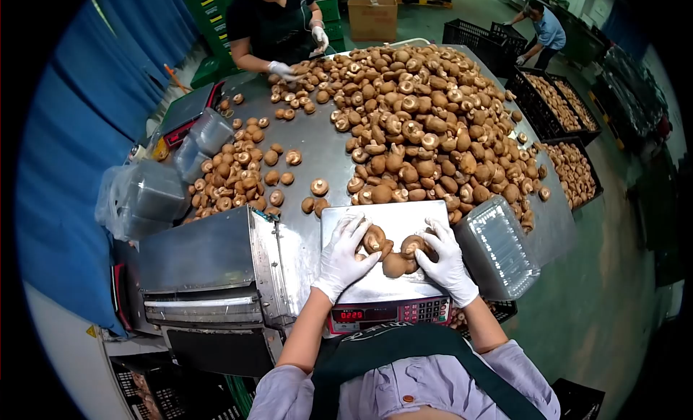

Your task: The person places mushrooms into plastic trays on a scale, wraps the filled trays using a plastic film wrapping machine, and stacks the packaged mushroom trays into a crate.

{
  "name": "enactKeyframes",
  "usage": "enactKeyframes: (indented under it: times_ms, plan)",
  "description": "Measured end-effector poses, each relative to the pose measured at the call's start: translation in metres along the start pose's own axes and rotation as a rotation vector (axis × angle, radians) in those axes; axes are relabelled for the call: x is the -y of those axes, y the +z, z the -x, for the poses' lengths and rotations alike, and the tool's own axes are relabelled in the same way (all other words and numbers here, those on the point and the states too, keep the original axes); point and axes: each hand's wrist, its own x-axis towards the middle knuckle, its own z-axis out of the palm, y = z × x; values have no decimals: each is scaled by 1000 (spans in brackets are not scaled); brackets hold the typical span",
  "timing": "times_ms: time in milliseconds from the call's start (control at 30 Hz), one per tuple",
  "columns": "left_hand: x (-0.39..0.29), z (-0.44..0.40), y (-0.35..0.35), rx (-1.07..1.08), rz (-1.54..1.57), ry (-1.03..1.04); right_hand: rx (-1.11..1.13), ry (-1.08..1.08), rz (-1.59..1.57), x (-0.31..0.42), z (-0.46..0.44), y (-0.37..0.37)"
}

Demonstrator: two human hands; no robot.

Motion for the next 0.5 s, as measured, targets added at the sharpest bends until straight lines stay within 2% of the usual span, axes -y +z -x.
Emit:
enactKeyframes:
  times_ms: [67, 167, 233, 300, 367, 433, 467, 500]
  plan:
    - [-5, 2, -3, 18, -160, -5, 2, 9, -3, -3, 5, -1]
    - [-6, 3, -4, 13, -129, -26, -151, 163, -298, 5, 4, 2]
    - [-4, 2, -6, 29, -142, -26, -113, 38, -122, -1, 3, -1]
    - [-3, -1, -11, 43, -99, -54, -132, 39, -144, 1, 2, 2]
    - [5, -3, -18, 5, 180, -186, -151, 32, -169, 3, 0, 4]
    - [26, -8, -25, -86, 314, -229, -163, 99, -160, 3, 2, 3]
    - [31, -11, -27, -158, 509, -301, -166, 142, -187, -2, 5, 6]
    - [72, -8, -27, -115, 295, -323, -154, 127, -176, -1, 5, 0]
